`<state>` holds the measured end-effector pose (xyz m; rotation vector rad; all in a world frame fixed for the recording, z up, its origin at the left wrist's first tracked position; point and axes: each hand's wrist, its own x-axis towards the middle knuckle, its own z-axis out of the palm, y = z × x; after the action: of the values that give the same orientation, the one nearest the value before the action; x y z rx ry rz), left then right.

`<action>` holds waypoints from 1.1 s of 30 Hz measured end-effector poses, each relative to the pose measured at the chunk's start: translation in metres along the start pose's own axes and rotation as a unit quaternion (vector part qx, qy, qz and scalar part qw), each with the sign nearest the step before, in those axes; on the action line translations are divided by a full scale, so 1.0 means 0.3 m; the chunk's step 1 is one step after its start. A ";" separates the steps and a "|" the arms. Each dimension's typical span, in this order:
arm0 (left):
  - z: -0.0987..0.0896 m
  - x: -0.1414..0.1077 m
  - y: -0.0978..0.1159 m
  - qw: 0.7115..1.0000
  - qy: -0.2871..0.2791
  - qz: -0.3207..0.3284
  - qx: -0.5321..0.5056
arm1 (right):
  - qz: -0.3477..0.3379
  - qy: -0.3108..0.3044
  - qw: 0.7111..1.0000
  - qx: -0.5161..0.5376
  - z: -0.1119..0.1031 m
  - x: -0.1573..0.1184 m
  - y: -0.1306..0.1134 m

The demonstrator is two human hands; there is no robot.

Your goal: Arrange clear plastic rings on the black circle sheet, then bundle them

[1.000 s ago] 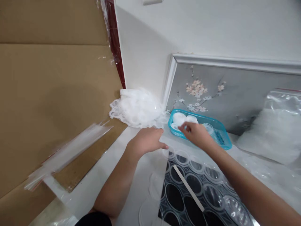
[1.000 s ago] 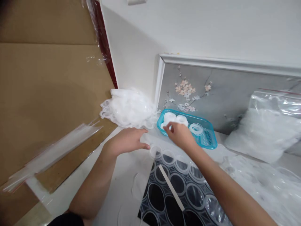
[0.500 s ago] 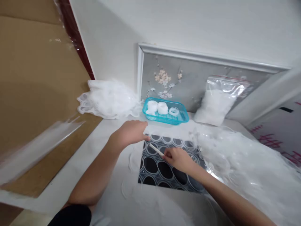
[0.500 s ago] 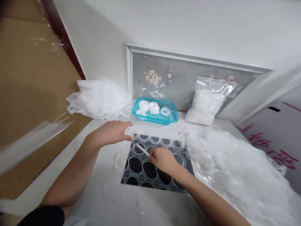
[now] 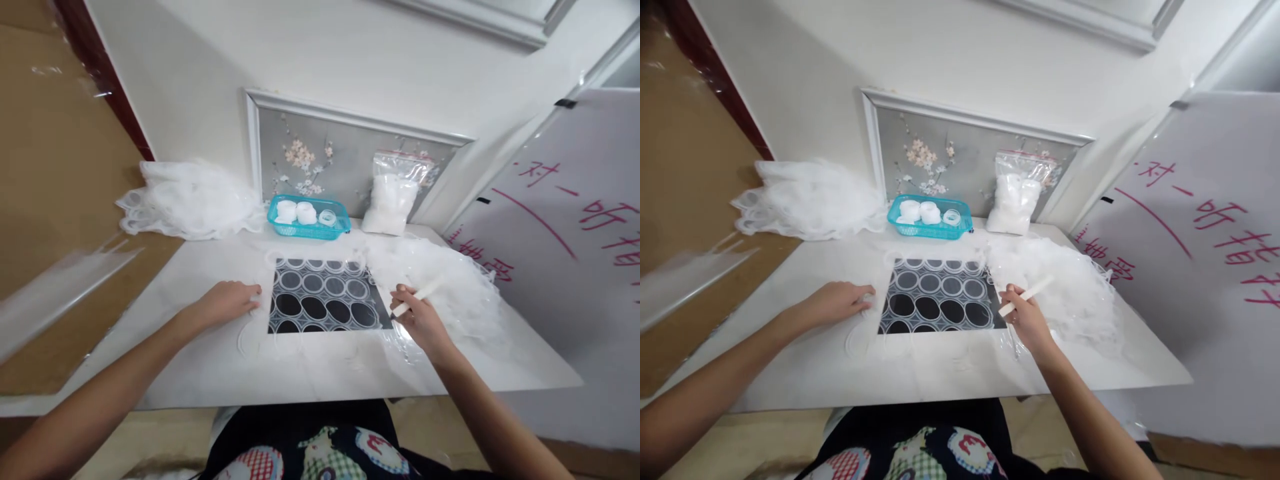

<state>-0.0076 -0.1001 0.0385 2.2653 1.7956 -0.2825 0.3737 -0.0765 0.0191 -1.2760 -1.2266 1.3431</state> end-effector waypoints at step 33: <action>-0.071 0.353 -0.134 0.957 0.222 -0.045 -0.179 | -0.235 -0.102 0.761 -0.596 0.036 0.487 0.046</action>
<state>-0.0225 0.0135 0.0248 2.0974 1.9578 0.5404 0.3520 0.0658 -0.0121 -1.4262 -2.5476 0.1940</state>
